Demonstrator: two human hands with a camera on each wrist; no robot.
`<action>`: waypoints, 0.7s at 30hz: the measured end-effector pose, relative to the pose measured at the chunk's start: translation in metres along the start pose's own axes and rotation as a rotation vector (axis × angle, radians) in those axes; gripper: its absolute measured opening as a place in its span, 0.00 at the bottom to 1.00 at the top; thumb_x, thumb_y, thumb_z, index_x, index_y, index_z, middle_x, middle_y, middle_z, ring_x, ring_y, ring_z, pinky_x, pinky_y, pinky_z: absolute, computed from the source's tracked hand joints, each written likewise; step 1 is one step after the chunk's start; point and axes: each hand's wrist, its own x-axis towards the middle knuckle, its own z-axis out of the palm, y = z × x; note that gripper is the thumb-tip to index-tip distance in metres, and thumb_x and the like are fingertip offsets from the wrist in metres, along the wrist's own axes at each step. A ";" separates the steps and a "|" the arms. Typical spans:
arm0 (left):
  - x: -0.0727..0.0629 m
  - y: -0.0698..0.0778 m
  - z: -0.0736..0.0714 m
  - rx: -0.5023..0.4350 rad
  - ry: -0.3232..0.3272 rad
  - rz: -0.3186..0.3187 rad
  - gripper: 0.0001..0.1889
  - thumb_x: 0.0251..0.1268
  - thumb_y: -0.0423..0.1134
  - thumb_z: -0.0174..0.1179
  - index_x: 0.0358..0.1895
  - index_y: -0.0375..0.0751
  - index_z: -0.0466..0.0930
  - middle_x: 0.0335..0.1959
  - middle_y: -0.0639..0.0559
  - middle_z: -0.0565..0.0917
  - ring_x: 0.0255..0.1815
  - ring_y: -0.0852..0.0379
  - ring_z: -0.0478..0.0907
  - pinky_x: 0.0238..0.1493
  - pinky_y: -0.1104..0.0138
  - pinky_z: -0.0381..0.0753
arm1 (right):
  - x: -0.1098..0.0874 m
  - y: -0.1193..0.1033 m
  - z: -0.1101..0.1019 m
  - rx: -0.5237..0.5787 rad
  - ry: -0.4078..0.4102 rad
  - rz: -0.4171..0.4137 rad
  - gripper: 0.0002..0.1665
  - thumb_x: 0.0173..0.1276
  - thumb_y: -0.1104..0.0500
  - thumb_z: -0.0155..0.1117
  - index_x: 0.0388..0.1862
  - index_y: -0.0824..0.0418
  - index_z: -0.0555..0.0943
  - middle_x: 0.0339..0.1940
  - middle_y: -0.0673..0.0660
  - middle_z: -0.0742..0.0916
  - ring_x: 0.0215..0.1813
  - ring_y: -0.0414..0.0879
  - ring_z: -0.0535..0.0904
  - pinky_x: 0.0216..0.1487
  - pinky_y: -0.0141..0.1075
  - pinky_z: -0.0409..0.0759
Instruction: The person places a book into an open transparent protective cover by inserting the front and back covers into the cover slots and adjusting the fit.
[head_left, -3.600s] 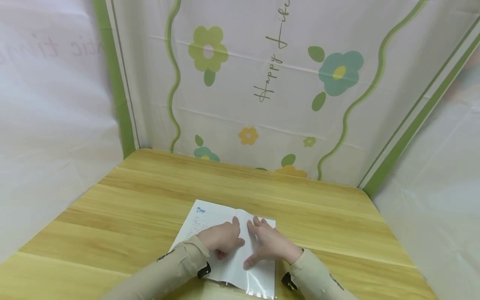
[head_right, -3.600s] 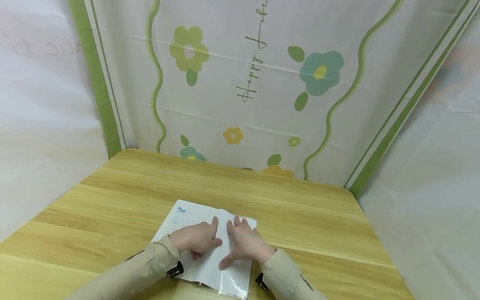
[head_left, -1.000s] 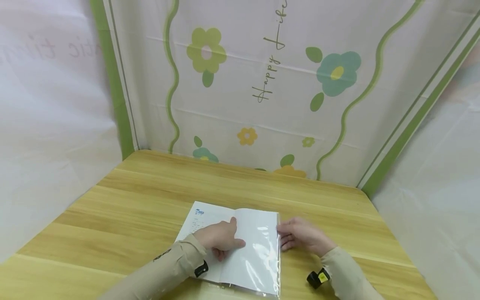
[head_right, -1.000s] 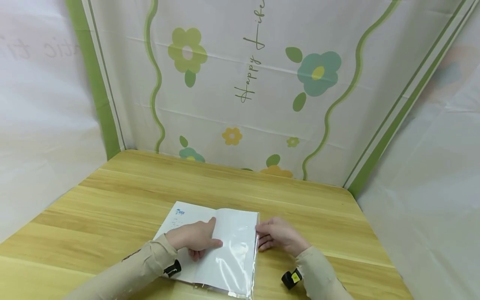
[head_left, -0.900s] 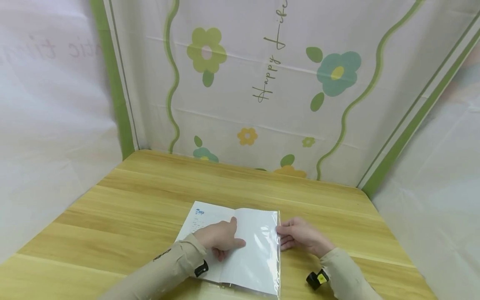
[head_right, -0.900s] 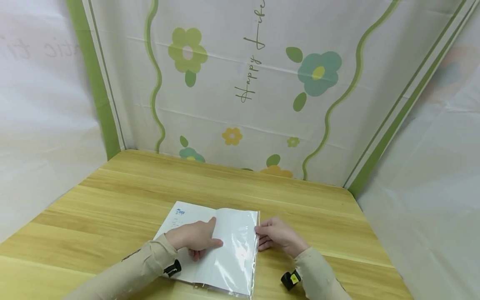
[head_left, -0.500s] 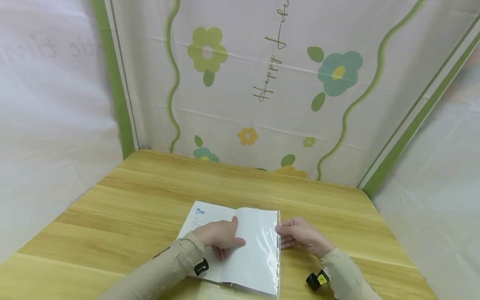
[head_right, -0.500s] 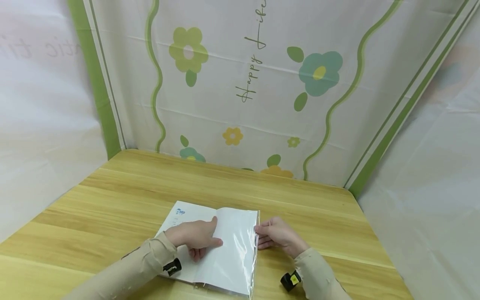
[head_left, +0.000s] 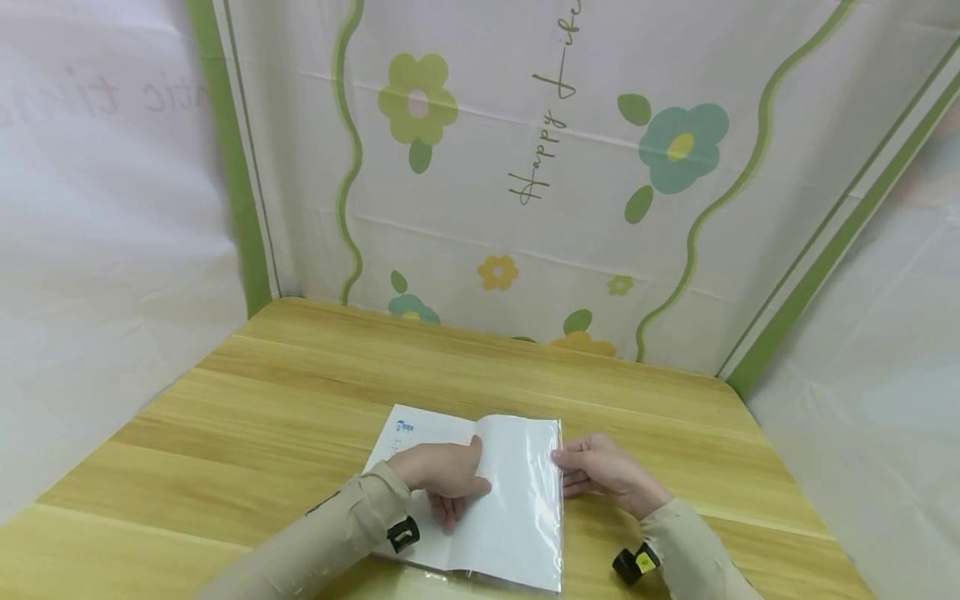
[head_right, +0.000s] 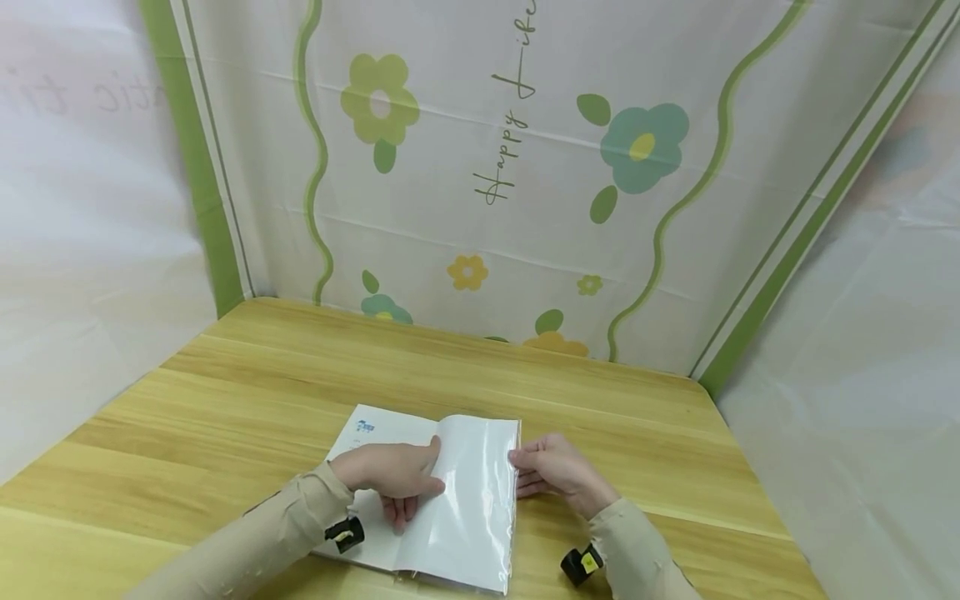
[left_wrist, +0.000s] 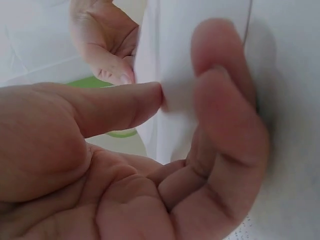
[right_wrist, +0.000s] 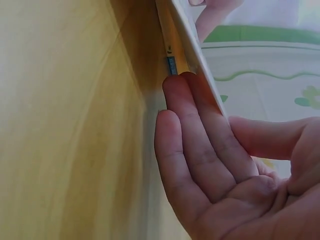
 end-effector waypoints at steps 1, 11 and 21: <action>0.000 0.000 0.000 0.001 -0.003 0.000 0.43 0.75 0.39 0.55 0.75 0.22 0.33 0.18 0.37 0.81 0.12 0.51 0.78 0.18 0.60 0.83 | 0.000 0.000 0.001 -0.003 0.003 -0.001 0.10 0.71 0.62 0.61 0.29 0.65 0.81 0.22 0.53 0.82 0.26 0.45 0.80 0.40 0.44 0.85; -0.003 -0.002 -0.004 -0.053 -0.016 -0.014 0.45 0.73 0.42 0.57 0.77 0.27 0.34 0.20 0.35 0.82 0.13 0.49 0.79 0.19 0.59 0.83 | -0.001 -0.001 0.005 -0.034 0.024 0.000 0.10 0.70 0.62 0.62 0.27 0.65 0.80 0.22 0.54 0.82 0.26 0.46 0.81 0.38 0.44 0.86; -0.001 -0.003 -0.002 -0.039 -0.004 -0.010 0.48 0.73 0.47 0.57 0.76 0.27 0.32 0.19 0.36 0.81 0.11 0.52 0.77 0.15 0.62 0.80 | 0.000 -0.001 0.007 -0.042 0.045 -0.024 0.11 0.70 0.63 0.62 0.26 0.63 0.80 0.21 0.53 0.81 0.25 0.45 0.81 0.38 0.43 0.86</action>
